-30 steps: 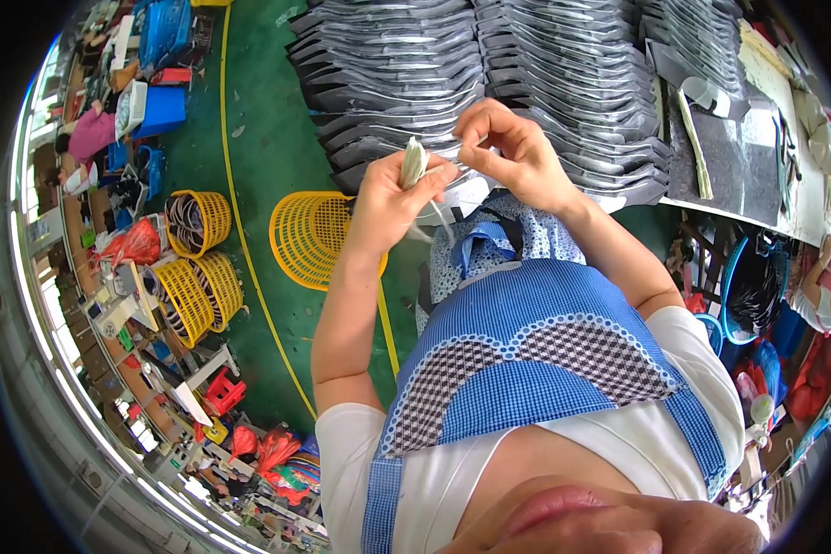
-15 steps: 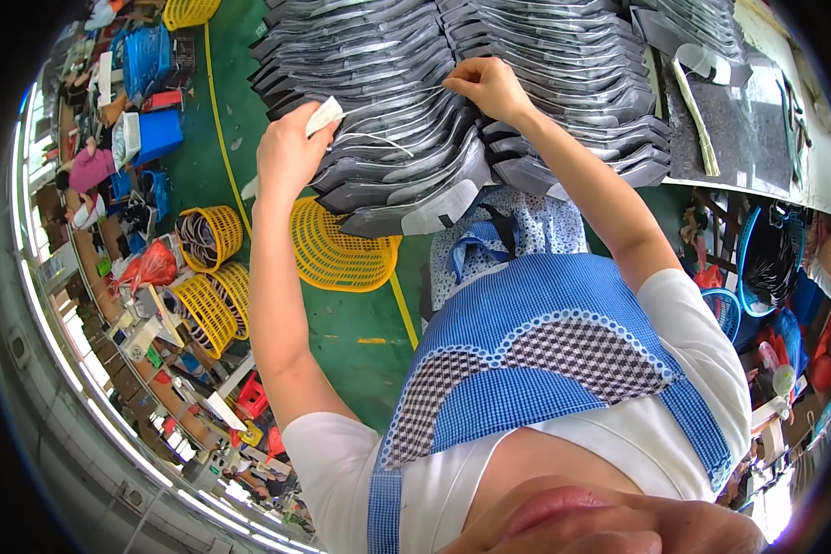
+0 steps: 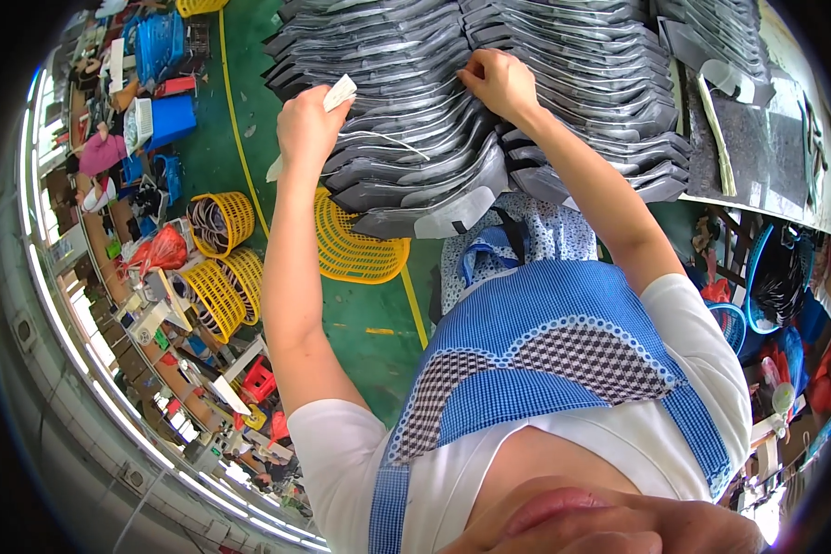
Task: The worker is assembling shoe upper components by attaching white strips to them in a factory setting.
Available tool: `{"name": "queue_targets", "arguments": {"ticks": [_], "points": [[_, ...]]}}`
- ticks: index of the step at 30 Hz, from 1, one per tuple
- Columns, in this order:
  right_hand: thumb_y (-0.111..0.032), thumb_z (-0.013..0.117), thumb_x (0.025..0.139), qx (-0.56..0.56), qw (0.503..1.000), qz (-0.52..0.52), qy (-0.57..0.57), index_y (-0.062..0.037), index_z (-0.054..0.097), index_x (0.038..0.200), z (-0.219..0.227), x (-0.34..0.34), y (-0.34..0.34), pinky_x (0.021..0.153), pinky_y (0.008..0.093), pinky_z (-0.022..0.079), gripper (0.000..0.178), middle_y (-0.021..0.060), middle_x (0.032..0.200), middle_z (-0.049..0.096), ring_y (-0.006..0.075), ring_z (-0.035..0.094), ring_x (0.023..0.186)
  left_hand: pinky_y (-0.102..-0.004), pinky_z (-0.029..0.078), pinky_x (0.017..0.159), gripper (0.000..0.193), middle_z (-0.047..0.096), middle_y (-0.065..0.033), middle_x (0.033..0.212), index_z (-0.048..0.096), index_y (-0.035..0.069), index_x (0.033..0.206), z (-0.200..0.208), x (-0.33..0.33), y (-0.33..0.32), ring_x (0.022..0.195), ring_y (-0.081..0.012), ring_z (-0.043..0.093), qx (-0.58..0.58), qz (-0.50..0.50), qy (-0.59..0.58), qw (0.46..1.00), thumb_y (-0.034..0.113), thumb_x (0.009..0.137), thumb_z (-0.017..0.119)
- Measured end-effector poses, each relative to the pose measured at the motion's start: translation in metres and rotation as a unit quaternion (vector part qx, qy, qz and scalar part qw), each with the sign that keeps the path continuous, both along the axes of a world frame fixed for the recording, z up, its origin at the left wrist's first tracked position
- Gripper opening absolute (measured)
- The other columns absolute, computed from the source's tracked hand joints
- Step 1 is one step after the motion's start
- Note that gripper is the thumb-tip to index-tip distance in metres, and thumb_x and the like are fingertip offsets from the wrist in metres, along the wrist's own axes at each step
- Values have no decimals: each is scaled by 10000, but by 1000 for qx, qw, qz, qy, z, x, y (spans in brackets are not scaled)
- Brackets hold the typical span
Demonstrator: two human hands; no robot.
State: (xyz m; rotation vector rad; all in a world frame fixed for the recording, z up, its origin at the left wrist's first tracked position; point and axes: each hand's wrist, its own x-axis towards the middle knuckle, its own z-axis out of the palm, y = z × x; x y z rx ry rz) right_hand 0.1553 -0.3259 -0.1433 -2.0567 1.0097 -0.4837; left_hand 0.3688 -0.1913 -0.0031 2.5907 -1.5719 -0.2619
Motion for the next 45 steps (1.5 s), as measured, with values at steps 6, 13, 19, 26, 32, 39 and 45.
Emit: {"name": "queue_targets", "arguments": {"ticks": [6, 13, 19, 26, 32, 39, 45], "points": [[-226, 686, 827, 73, 989, 27, -125, -19, 654, 870, 47, -1, 6, 599, 275, 473, 213, 57, 751, 636, 127, 581, 633, -255, 406, 498, 285, 632, -39, 613, 684, 20, 789, 49, 12, 13, 518, -99, 557, -153, 176, 116, 965, 295, 786, 756], [-163, 662, 854, 400, 820, 251, -324, -35, 589, 1140, 145, 56, 58, 616, 206, 485, 321, 54, 1053, 638, 82, 624, 729, -172, 298, 480, 210, 598, 0, 644, 679, 19, 852, 91, -37, 15, 519, -20, 433, -255, 164, 329, 894, 209, 805, 756], [-187, 680, 801, 50, 965, 132, -219, -27, 654, 980, 112, 94, 52, 664, 287, 497, 241, 95, 862, 662, 153, 600, 688, -175, 270, 481, 223, 566, 19, 712, 654, 5, 935, 112, -20, 68, 558, -9, 417, -378, 241, 355, 820, 183, 823, 729], [-253, 692, 798, 132, 942, 203, -233, -39, 683, 853, 113, 123, 54, 629, 311, 490, 221, 65, 719, 648, 173, 609, 682, -148, 307, 526, 381, 596, -44, 959, 538, -10, 1193, 86, -31, 115, 736, -31, 502, -423, 216, 564, 675, -10, 829, 651], [-215, 676, 865, 457, 785, 308, -282, -92, 714, 880, 178, 67, 85, 560, 177, 371, 130, -21, 747, 656, 12, 485, 626, -150, 238, 447, 253, 544, 29, 753, 644, -26, 1078, 89, -58, 108, 544, 9, 367, -451, 223, 563, 656, 84, 852, 676], [-204, 665, 885, 422, 787, 334, -302, -47, 678, 959, 189, 45, 93, 557, 163, 352, 173, -26, 793, 638, 13, 491, 675, -173, 244, 448, 98, 551, 59, 648, 687, 9, 864, 92, -72, 106, 500, 6, 376, -419, 181, 532, 714, 105, 843, 693], [-112, 653, 877, 305, 857, 285, -303, -1, 661, 965, 203, 35, 80, 642, 175, 427, 142, -19, 830, 632, 20, 534, 740, -164, 380, 558, 49, 621, 19, 721, 672, 11, 830, 89, -84, 102, 633, -20, 519, -428, 117, 428, 787, 49, 822, 703]]}}
